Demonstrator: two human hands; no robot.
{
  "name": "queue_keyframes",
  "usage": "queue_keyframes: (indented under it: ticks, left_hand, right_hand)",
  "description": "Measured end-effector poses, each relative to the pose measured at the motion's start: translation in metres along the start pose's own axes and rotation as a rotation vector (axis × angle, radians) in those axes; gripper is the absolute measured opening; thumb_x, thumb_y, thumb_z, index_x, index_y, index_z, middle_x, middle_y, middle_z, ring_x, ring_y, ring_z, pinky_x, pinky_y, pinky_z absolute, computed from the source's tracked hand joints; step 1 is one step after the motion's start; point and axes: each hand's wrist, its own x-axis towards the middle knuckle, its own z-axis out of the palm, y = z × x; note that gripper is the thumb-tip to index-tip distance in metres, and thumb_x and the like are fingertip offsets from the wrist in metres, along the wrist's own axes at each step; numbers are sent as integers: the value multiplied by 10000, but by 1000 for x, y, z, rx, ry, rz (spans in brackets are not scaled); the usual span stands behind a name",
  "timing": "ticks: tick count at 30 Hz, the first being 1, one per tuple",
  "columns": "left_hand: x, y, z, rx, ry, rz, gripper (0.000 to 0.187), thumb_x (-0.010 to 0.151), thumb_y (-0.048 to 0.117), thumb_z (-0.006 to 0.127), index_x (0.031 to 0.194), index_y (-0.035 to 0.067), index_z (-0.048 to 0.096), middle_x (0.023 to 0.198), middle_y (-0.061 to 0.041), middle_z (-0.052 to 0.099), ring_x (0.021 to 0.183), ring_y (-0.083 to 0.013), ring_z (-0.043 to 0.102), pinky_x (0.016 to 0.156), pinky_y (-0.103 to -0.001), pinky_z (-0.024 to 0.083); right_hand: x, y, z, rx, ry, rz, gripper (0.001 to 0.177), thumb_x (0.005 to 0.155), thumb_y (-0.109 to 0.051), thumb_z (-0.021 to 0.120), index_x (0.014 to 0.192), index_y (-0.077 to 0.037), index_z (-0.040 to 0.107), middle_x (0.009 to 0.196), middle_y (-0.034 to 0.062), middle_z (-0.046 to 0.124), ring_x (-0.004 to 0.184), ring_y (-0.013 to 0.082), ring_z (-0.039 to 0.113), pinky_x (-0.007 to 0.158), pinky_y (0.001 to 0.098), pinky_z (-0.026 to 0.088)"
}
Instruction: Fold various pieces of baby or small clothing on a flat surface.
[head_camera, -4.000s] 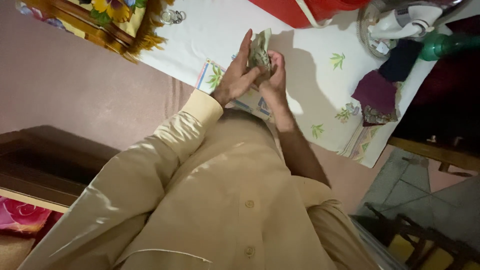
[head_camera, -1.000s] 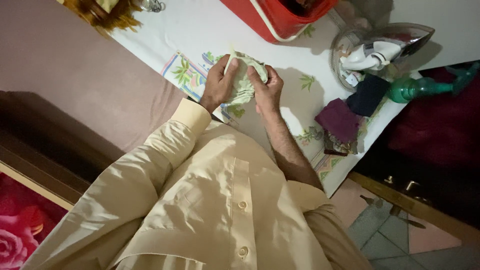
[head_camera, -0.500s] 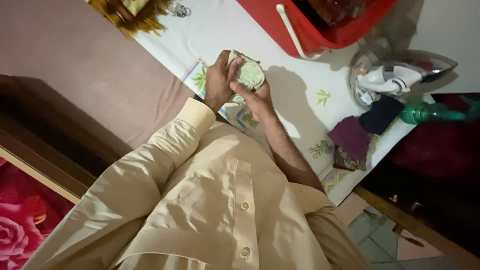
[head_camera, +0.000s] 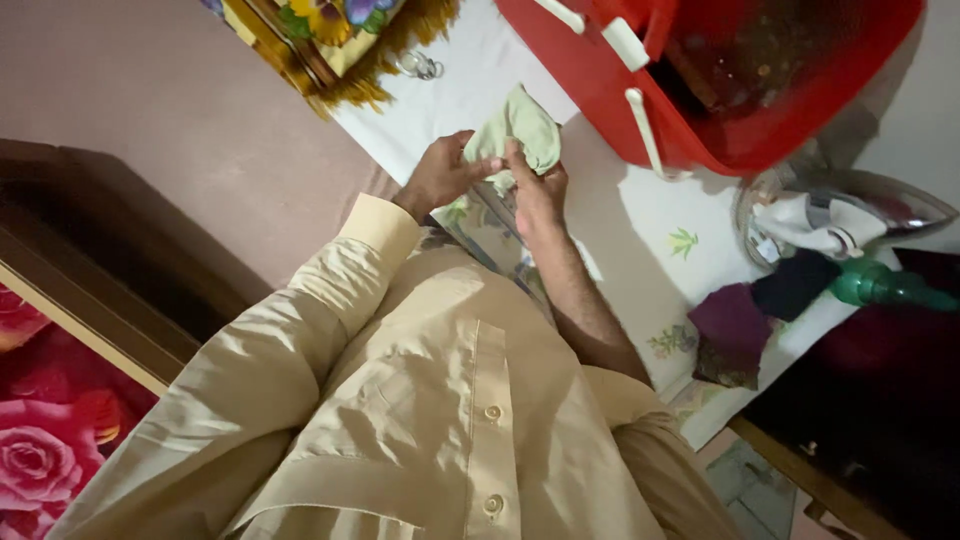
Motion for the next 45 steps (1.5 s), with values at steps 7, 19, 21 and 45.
queue_keyframes:
  ticks: [7, 19, 21, 45]
  left_hand:
    - [20, -29, -41, 223, 166, -199, 498, 897, 444, 809, 919, -30, 656, 667, -49, 546, 675, -101, 474, 586, -368, 455]
    - [24, -8, -62, 483, 404, 29, 529, 845, 329, 829, 1208, 4, 622, 1059, -204, 708, 956, -354, 699, 786, -440, 548]
    - [21, -7, -63, 647, 366, 216, 496, 874, 266, 842, 1265, 70, 610, 1292, -174, 651, 1158, -364, 640, 962, -476, 547]
    - [20, -35, -58, 1004, -326, 220, 1144, 836, 684, 726, 1660, 191, 106, 1736, -58, 59, 1590, -403, 67, 1273, -589, 123]
  right_hand:
    - [23, -1, 28, -35, -154, 195, 439, 846, -167, 796, 1253, -132, 635, 1151, 30, 713, 1061, 187, 660, 838, 435, 516]
    - [36, 4, 57, -481, -1, -38, 376, 892, -140, 806, 1174, -24, 585, 1089, 109, 741, 947, 174, 718, 798, 354, 616]
    - [32, -2, 62, -827, 36, -180, 484, 913, -279, 808, 1230, -20, 549, 1163, 145, 713, 1014, 202, 728, 875, 363, 640]
    - [30, -18, 79, -1739, -357, -240, 1045, 944, -802, 471, 1660, -107, 158, 1730, 153, 116, 1595, 347, 74, 1243, 661, 44]
